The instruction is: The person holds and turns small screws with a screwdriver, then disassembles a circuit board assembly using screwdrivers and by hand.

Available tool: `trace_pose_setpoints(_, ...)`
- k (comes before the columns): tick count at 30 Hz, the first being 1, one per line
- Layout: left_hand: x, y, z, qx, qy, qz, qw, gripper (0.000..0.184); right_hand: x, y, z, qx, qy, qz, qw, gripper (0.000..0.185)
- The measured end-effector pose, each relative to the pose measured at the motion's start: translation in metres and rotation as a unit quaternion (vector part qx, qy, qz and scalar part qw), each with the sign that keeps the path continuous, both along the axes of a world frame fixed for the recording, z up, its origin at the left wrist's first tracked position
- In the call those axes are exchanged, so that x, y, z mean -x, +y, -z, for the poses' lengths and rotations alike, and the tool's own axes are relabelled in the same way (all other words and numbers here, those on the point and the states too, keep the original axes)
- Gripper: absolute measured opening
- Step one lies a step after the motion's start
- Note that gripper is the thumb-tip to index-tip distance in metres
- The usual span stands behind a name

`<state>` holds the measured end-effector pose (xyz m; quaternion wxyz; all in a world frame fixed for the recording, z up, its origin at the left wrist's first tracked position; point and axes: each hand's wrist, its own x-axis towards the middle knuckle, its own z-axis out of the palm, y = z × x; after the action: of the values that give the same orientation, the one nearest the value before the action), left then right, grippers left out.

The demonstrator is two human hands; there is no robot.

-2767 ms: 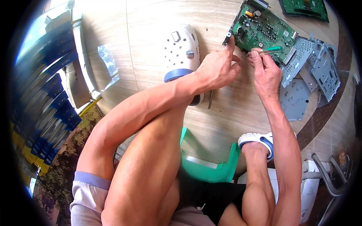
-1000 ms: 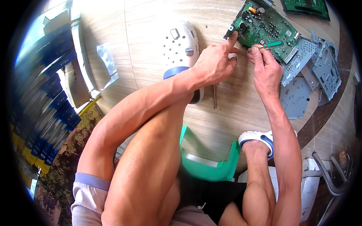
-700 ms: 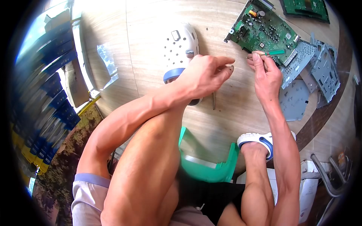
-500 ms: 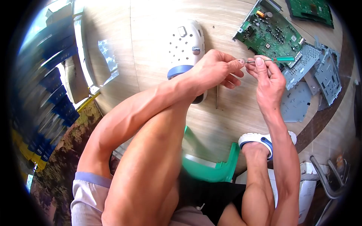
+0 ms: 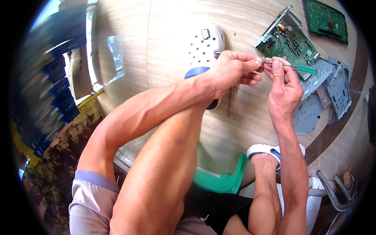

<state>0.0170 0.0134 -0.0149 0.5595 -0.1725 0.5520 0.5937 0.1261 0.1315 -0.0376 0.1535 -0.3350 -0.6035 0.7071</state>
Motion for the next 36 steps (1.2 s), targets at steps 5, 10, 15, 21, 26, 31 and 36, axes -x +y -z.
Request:
trace_pose_setpoints(5,0.0,0.002,-0.004,-0.018,0.003,-0.04,0.999,0.021,0.01,-0.005,-0.002,-0.084,0.007,0.005,0.996,0.021)
trace_pose_setpoints(10,0.002,0.003,-0.004,-0.009,0.011,-0.055,0.998,0.02,0.016,-0.012,-0.001,-0.139,-0.005,0.013,0.99,0.018)
trace_pose_setpoints(15,-0.001,0.0,0.002,-0.011,0.004,-0.061,0.998,0.021,0.013,-0.016,0.005,-0.228,-0.007,-0.005,0.974,0.014)
trace_pose_setpoints(21,0.0,0.0,0.003,-0.022,-0.005,-0.045,0.999,0.021,0.011,-0.017,0.005,-0.18,0.011,0.015,0.983,0.013)
trace_pose_setpoints(26,-0.001,0.0,0.002,-0.011,-0.013,-0.029,0.999,0.019,0.004,-0.012,0.002,-0.187,0.004,0.016,0.982,0.014)
trace_pose_setpoints(31,-0.003,0.001,0.003,0.003,-0.02,-0.012,1.0,0.018,-0.009,-0.01,0.005,-0.17,-0.007,0.006,0.985,0.016)
trace_pose_setpoints(36,-0.004,0.0,0.004,0.022,0.001,0.014,1.0,0.019,-0.013,-0.004,-0.003,-0.12,-0.042,-0.033,0.991,0.018)
